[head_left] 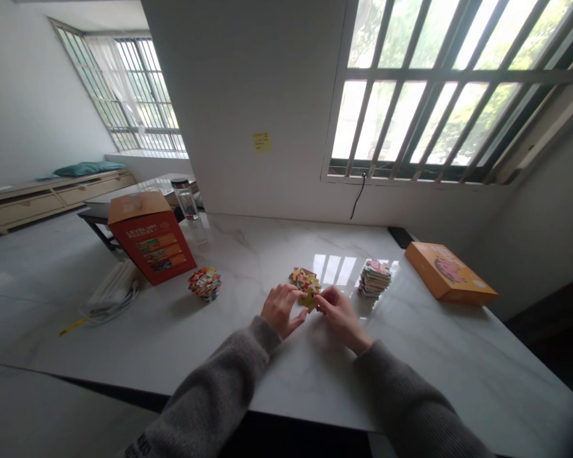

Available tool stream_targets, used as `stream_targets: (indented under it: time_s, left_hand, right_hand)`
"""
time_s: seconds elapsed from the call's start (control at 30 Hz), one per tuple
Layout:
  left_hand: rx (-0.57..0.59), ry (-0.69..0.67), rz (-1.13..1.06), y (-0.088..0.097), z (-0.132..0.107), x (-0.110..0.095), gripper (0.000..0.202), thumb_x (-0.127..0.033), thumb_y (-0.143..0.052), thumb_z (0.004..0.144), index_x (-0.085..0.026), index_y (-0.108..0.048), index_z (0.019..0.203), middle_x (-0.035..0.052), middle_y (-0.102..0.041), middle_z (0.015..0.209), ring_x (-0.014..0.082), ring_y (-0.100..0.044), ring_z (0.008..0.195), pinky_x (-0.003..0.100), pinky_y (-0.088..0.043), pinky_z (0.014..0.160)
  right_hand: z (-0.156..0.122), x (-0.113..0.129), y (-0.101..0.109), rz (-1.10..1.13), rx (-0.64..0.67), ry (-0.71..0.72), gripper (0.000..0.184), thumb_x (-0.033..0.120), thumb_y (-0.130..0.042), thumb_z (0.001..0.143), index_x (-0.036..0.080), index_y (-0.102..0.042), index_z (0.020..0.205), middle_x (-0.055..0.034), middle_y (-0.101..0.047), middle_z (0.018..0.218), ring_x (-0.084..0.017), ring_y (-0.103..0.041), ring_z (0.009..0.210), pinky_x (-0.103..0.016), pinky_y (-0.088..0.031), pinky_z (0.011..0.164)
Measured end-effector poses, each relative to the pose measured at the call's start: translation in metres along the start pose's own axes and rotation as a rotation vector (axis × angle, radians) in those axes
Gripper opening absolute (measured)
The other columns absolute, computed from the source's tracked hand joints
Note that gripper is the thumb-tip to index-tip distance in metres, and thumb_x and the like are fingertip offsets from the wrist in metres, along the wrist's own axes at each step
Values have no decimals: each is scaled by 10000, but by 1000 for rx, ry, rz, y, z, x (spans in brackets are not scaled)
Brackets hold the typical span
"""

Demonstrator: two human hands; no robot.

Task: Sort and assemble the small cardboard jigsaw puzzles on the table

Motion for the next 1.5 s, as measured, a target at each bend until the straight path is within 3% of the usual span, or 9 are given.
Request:
stream_targets:
  time_s: [0.1,0.3,0.4,0.6,0.77,1.07,1.27,1.37,1.5]
  left_hand:
    - [-36,-15,-17,3,-5,-2,271,-357,-664,832,-216,-609,1056,89,-637,1087,256,-580,986,411,-447,866]
    - [-101,53,-11,16,-6,11,224,-271,-684,794,-231,-636,1010,68,-629,1068,233,-580,972,387,-440,866]
    - [-249,201,95,45,-10,38,210,-281,-698,798,-240,-663,1001,68,-614,1058,244,-569,982,404,-424,889]
    - [-459,504,359,128,-42,117,207,-383,-660,855,-221,-701,978,99,-568,1105,288,-530,1070,459,-383,974]
    - [-482,681,471,164,-78,161,240,-389,-651,839,-206,-705,985,112,-560,1111,329,-501,1122,482,-377,958]
    - [-406,731,413,156,-85,176,195,-342,-626,849,-212,-690,978,116,-566,1115,329,-510,1110,513,-405,926]
    - [-500,556,433,155,-76,160,203,-293,-617,847,-209,-661,1026,133,-570,1195,346,-499,1160,540,-394,976]
    - [-376,368,319,131,-51,131,159,-267,-560,861,-210,-652,977,95,-622,1085,292,-548,1090,474,-397,996]
    - [-50,187,119,70,-16,78,160,-239,-526,868,-219,-641,978,63,-662,990,246,-591,986,409,-423,908]
  right_hand:
    - [-6,-2,-7,182,-1,-86,407,551,-757,746,203,-546,734,23,-584,606,-142,-545,594,-278,-419,594]
    - [-12,5,-16,190,38,-97,380,562,-695,796,198,-592,830,14,-585,671,-131,-513,601,-271,-413,606]
    - [-12,13,-13,128,49,-30,336,534,-644,840,207,-597,903,7,-586,735,-132,-507,620,-272,-417,606]
    - [-16,25,-14,11,87,20,295,499,-621,855,214,-601,927,-8,-610,735,-150,-534,630,-291,-441,601]
    - [-17,28,-16,-12,89,38,328,512,-609,863,212,-601,995,-8,-612,711,-153,-536,604,-301,-448,588]
    - [-9,23,-4,-101,57,98,322,499,-563,892,213,-606,1035,-7,-605,700,-164,-543,609,-301,-453,585]
    - [5,15,15,-533,-37,269,249,361,-519,906,204,-637,1059,-61,-604,853,-211,-568,753,-352,-474,715]
    - [8,9,7,-747,-20,327,353,347,-587,872,206,-610,1195,-98,-586,1003,-252,-582,905,-387,-484,822]
    - [10,0,-5,-957,23,328,533,332,-692,812,255,-540,1317,-99,-569,1069,-287,-558,1003,-406,-473,873]
Point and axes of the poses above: each hand's wrist, its own z-axis towards the middle knuckle, its own y-axis out of the back of the hand, x = y × z, the point moved 8 cm from there along z, towards the middle knuckle
